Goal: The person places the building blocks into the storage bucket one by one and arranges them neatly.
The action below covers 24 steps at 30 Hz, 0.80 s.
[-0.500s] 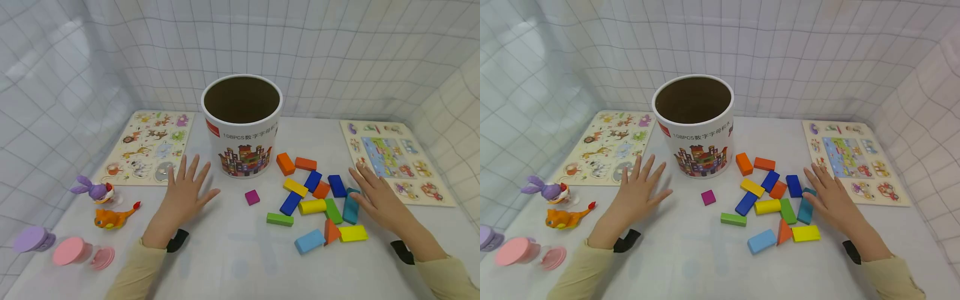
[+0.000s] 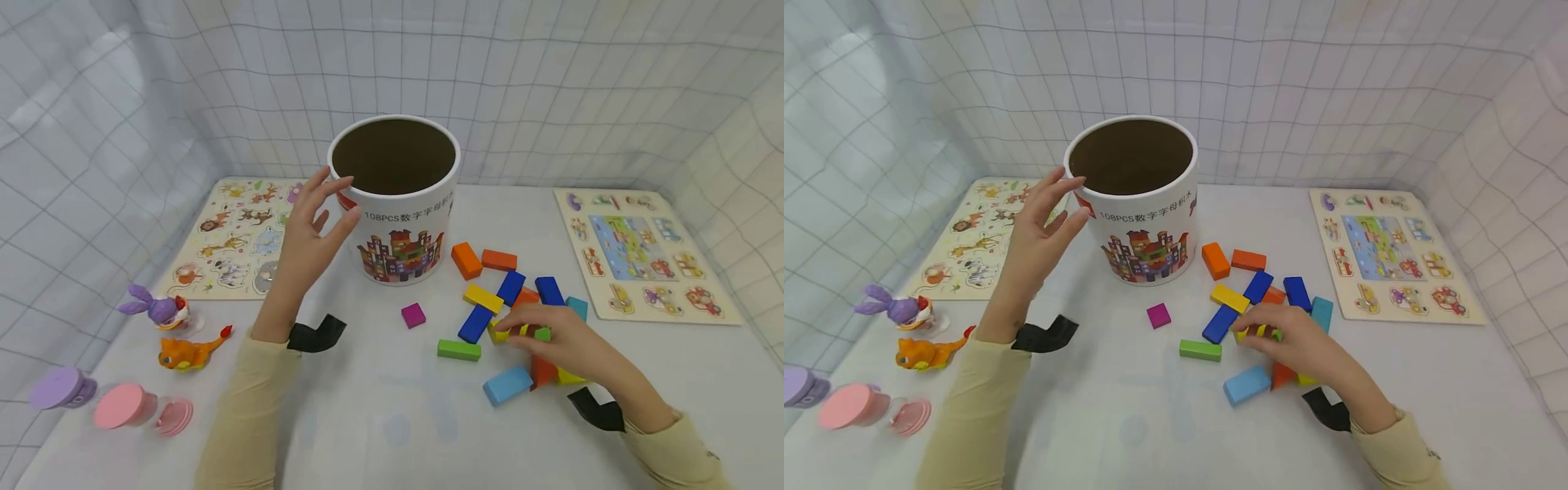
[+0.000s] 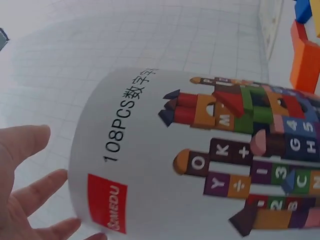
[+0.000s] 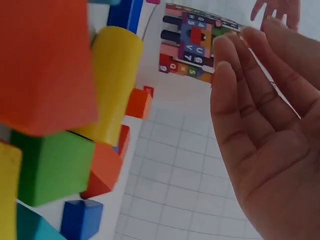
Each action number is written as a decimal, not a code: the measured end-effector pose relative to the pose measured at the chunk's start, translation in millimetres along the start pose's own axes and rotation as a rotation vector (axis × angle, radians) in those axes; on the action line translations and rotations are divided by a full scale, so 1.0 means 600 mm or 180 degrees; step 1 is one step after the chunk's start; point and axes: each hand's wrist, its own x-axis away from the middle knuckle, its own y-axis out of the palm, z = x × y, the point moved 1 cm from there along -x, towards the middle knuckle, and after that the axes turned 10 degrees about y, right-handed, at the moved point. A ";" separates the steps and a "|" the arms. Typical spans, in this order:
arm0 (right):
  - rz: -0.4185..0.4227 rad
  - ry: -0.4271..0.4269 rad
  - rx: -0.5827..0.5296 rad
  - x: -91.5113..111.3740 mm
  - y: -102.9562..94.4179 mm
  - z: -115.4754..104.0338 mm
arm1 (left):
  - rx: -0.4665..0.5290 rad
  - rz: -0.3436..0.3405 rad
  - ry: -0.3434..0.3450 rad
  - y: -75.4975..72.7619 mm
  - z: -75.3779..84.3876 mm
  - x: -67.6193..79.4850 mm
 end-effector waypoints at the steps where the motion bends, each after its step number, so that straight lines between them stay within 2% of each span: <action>1: -0.0174 0.0026 -0.0093 -0.001 0.005 0.004 | 0.0128 0.0098 -0.0089 0.007 -0.005 -0.005; 4: -0.0602 0.0074 -0.0234 0.000 0.017 0.021 | 0.0453 0.0296 -0.0291 0.023 -0.017 -0.015; 5: -0.0735 0.0126 -0.0267 0.002 0.020 0.027 | 0.0550 0.0340 -0.0332 0.027 -0.014 -0.017; 8: -0.1043 0.0230 -0.0255 0.009 0.029 0.040 | 0.0768 0.0448 -0.0354 0.040 -0.002 -0.020; 11: -0.1238 0.0365 -0.0080 0.014 0.041 0.043 | 0.0856 0.0555 -0.0323 0.047 0.010 -0.020; 17: -0.1262 0.0350 0.0454 0.021 0.064 0.037 | 0.0917 0.0695 -0.0282 0.050 0.003 -0.022; 24: -0.1063 0.0165 0.0609 0.013 0.070 0.031 | 0.1060 0.0872 -0.0261 0.048 0.005 -0.033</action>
